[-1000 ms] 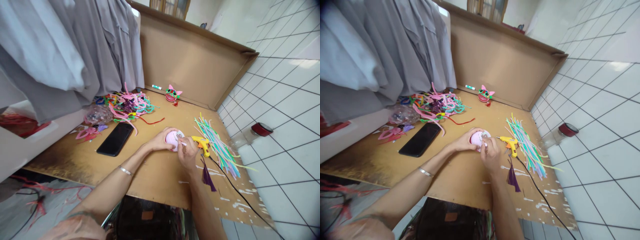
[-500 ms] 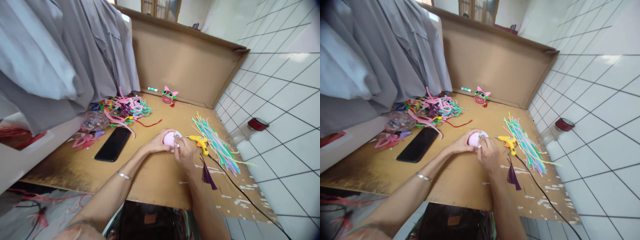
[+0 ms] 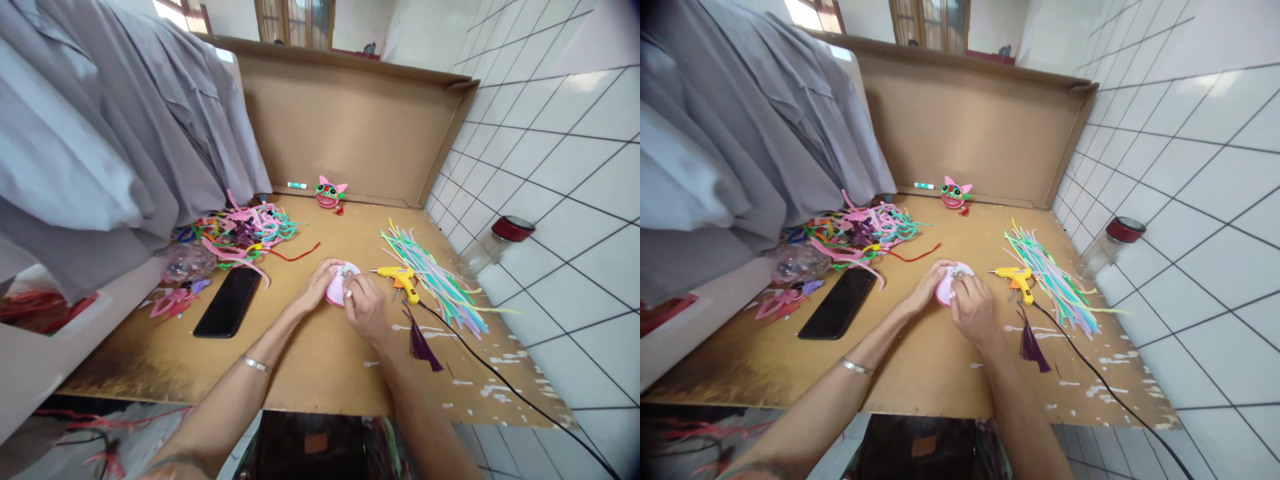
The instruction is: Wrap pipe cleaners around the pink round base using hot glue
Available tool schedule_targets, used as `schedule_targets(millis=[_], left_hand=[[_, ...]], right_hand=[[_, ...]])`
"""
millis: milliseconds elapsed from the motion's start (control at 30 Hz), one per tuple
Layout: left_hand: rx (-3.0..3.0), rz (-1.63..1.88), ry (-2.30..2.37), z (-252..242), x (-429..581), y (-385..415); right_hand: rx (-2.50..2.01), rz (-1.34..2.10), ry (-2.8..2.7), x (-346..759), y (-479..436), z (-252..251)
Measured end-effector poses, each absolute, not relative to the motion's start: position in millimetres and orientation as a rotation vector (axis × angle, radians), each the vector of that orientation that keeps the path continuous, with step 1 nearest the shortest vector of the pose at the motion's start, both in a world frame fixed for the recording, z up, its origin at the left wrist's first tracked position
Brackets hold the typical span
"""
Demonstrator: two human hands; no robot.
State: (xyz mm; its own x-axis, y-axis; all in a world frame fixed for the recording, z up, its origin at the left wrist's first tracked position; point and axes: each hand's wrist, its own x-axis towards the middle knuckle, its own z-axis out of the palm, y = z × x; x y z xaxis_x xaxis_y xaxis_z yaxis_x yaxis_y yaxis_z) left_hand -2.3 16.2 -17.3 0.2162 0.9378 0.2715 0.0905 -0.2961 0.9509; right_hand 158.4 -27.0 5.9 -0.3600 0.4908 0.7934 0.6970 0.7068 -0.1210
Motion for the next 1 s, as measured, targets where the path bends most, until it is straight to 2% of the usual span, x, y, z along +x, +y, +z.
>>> schedule_targets(millis=[367,1000], left_hand=[[1.442,1.354,1.026,-20.8,5.2,18.4],[1.516,1.342,1.046,-19.4,5.0,17.0]], right_hand=[[-0.851,-0.353,-2.029,155.6,-28.1,8.6],[-0.865,-0.324,-2.040,155.7,-29.0,7.6]])
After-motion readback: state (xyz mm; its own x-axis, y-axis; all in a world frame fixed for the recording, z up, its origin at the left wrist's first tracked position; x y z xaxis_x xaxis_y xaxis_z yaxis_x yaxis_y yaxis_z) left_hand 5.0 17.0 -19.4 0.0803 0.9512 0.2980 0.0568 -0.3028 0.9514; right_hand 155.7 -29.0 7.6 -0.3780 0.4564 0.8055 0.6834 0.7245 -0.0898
